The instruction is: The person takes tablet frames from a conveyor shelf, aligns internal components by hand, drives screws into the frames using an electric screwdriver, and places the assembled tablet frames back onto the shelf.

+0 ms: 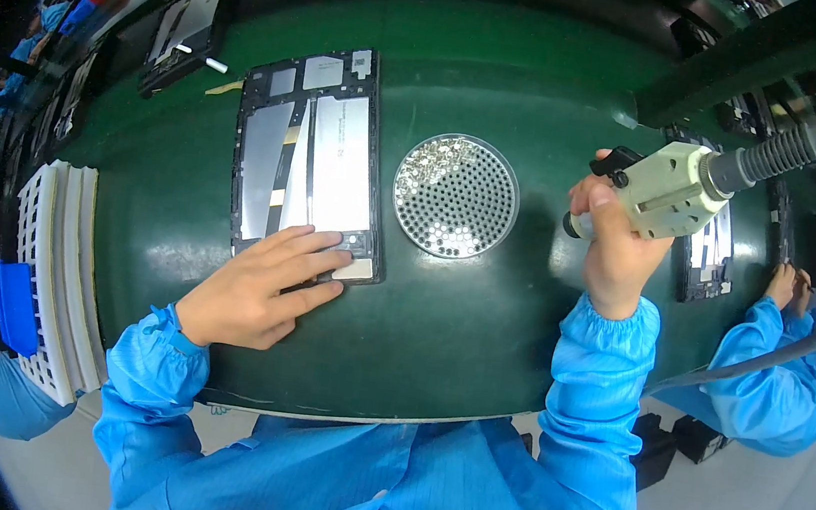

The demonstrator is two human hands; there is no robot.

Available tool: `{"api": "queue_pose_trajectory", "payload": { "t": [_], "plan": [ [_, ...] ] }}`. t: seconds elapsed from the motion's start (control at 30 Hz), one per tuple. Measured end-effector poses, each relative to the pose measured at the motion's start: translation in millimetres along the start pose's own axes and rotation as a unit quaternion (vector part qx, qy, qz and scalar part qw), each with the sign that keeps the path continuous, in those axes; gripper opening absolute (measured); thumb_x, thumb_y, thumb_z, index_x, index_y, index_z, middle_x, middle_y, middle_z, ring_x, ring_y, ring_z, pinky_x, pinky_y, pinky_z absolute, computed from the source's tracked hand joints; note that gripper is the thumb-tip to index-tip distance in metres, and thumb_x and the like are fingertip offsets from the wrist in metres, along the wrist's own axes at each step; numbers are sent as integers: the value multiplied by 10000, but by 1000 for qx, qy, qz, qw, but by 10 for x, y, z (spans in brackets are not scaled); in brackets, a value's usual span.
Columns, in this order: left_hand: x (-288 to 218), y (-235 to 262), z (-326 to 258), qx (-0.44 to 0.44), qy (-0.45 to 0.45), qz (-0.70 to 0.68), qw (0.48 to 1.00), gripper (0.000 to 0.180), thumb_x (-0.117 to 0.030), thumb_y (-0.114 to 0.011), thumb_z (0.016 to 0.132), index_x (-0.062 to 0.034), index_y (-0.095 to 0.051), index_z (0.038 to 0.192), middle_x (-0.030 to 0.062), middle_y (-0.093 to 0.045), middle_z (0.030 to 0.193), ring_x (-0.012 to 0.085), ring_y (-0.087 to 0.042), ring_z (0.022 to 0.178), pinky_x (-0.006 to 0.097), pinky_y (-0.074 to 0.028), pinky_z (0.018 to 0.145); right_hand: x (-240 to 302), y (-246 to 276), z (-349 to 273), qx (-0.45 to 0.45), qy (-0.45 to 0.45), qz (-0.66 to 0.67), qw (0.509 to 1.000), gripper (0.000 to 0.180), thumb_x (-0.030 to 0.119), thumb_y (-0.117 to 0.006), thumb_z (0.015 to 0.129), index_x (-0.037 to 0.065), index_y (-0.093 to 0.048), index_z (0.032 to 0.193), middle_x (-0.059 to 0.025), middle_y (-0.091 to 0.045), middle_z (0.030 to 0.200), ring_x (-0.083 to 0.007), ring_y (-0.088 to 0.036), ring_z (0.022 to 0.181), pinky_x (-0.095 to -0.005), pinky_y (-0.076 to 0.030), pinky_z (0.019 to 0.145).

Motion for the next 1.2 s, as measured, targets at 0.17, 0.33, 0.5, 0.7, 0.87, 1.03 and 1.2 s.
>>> {"api": "queue_pose_trajectory", "payload": {
  "t": [0.17,0.33,0.5,0.7,0.87,1.03,1.2],
  "plan": [
    [69,42,-45,-5,-5,-1,1000,334,-38,-611,724,-24,-612,1058,171,-519,1233,356,-484,1180,438,-433,957,-24,19,7,11,7,-9,1000,313,15,-572,787,-81,-511,1079,-89,-574,724,-180,-562,625,-343,-483,636],
    [105,0,-52,-13,-22,19,999,356,-48,-712,689,-47,-632,1036,181,-517,1250,379,-488,1179,469,-442,949,-33,21,3,15,8,-13,1000,326,28,-574,793,-84,-502,1091,-85,-573,722,-178,-563,633,-352,-480,656],
    [125,9,43,-51,-9,-52,997,292,-71,-722,709,-44,-635,986,178,-544,1204,378,-507,1158,491,-428,957,-62,29,2,11,-7,-3,1000,316,28,-581,792,-70,-521,1086,-92,-580,749,-183,-567,636,-335,-477,637],
    [128,-131,149,-140,31,-36,989,214,-49,-736,688,-9,-631,870,158,-578,1073,374,-542,1096,502,-431,952,-67,47,5,9,-7,-5,1000,306,35,-596,790,-57,-539,1077,-102,-587,774,-192,-576,641,-322,-475,621],
    [80,-108,132,-182,10,-13,983,283,-9,-736,644,11,-617,900,152,-584,972,334,-583,949,475,-480,863,-95,40,18,19,-2,3,1000,314,47,-606,789,-58,-537,1077,-107,-590,775,-195,-579,640,-326,-476,623],
    [27,-130,130,-174,-31,9,984,223,-16,-696,675,27,-628,884,151,-586,949,309,-584,919,427,-489,788,-96,30,12,14,-5,-4,1000,328,66,-611,794,-63,-527,1083,-110,-590,775,-190,-574,632,-333,-479,629],
    [-25,-120,144,-157,-78,42,984,185,-40,-659,655,50,-618,811,132,-590,891,277,-585,898,373,-490,769,-73,17,15,13,0,-8,1000,333,79,-612,797,-70,-525,1082,-103,-586,743,-187,-571,630,-337,-478,632]
  ]
}}
Point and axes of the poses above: each hand's wrist, its own z-axis towards the middle knuckle, its own y-axis out of the back of the hand, x = y × z, the point moved 4 cm from there along z, towards the middle knuckle
